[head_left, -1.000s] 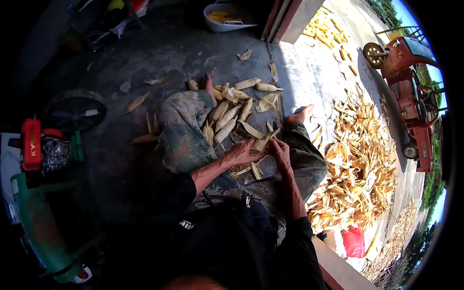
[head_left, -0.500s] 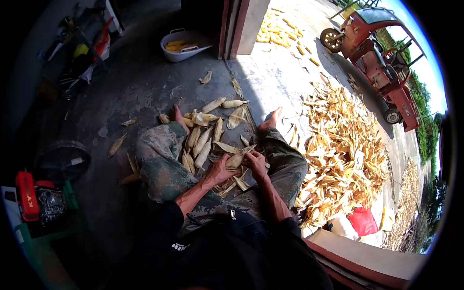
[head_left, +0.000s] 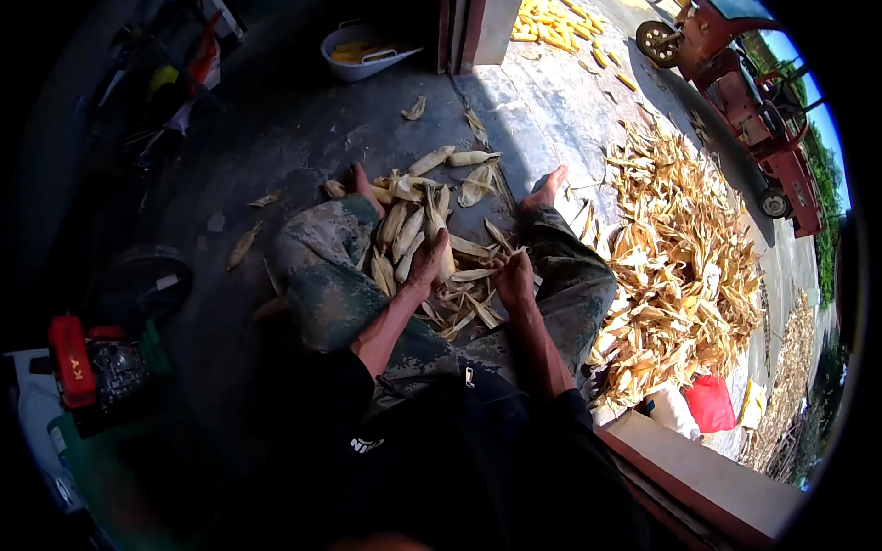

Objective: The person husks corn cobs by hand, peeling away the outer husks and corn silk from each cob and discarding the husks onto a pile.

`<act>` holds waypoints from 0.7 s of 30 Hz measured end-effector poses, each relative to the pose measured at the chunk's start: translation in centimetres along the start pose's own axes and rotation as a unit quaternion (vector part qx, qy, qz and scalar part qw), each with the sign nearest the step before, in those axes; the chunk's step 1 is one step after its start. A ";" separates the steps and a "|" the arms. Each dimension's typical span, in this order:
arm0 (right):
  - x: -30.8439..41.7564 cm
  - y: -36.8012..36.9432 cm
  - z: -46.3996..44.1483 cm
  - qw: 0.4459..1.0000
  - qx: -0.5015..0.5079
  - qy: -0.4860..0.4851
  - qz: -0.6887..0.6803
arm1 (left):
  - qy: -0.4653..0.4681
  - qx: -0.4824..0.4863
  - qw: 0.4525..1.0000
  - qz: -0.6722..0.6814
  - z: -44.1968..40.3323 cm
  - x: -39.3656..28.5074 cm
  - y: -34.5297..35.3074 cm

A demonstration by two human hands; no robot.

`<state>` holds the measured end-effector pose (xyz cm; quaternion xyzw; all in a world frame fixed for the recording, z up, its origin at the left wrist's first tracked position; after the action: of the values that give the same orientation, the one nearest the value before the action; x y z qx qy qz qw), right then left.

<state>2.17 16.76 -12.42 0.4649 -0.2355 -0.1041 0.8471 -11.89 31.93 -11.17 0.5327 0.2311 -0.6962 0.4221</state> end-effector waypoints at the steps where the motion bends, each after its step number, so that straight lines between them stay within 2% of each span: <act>1: -1.7 -0.6 -0.5 0.997 0.053 0.060 0.007 | -0.039 0.045 0.996 0.059 -0.2 -0.6 0.4; 2: -3.3 -0.5 -0.1 0.988 0.106 0.115 0.012 | -0.076 0.094 0.986 0.118 0.1 -1.8 1.2; 4: -6.7 -1.9 1.3 0.976 0.001 0.214 0.050 | -0.065 0.091 0.986 0.125 0.2 -3.1 1.4; 5: -6.2 -1.7 2.7 0.965 -0.090 0.195 0.150 | -0.093 0.164 0.974 0.128 0.9 -2.7 2.5; 6: -5.9 -1.5 3.0 0.965 -0.096 0.196 0.147 | -0.122 0.236 0.955 0.128 2.0 -2.2 3.6; 8: -3.7 1.0 1.8 0.961 -0.010 0.120 0.248 | -0.149 0.275 0.943 0.113 3.6 -2.7 4.8; 10: -2.3 3.6 1.8 0.963 -0.002 0.083 0.255 | -0.121 0.341 0.931 0.058 5.8 -4.3 7.0; 11: -1.4 5.2 2.2 0.958 -0.003 0.061 0.282 | -0.137 0.370 0.916 0.072 6.4 -3.7 7.6; 13: -0.2 5.5 1.5 0.944 0.040 0.044 0.325 | -0.159 0.377 0.910 0.072 7.0 -2.8 8.1; 16: 0.4 5.9 2.2 0.940 0.051 0.036 0.334 | -0.193 0.365 0.907 0.081 6.9 -1.1 7.8; 17: 0.7 5.5 2.4 0.944 0.013 0.023 0.329 | -0.171 0.362 0.914 0.063 6.5 -0.8 7.7; 19: 0.9 3.6 1.6 0.936 0.026 0.017 0.352 | -0.095 0.351 0.931 -0.009 5.4 -0.4 7.5; 20: 0.9 2.6 1.1 0.926 0.040 0.010 0.375 | -0.096 0.351 0.931 -0.010 5.5 0.4 7.4; 21: 0.7 2.5 1.0 0.926 0.040 0.010 0.374 | -0.036 0.322 0.943 -0.081 5.1 -0.3 6.8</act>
<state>2.17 17.04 -9.68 0.3777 -0.3877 0.2349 0.8074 -8.99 24.39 -8.38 0.5943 0.0223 -0.7839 0.1782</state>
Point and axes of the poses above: each hand's wrist, its own z-axis away from the middle knuckle, its own y-axis out of the palm, x = y × z, the point moved 10 cm from there along -z, towards the middle knuckle, and after that the axes turned 5 degrees about y, right-handed, at the moved point
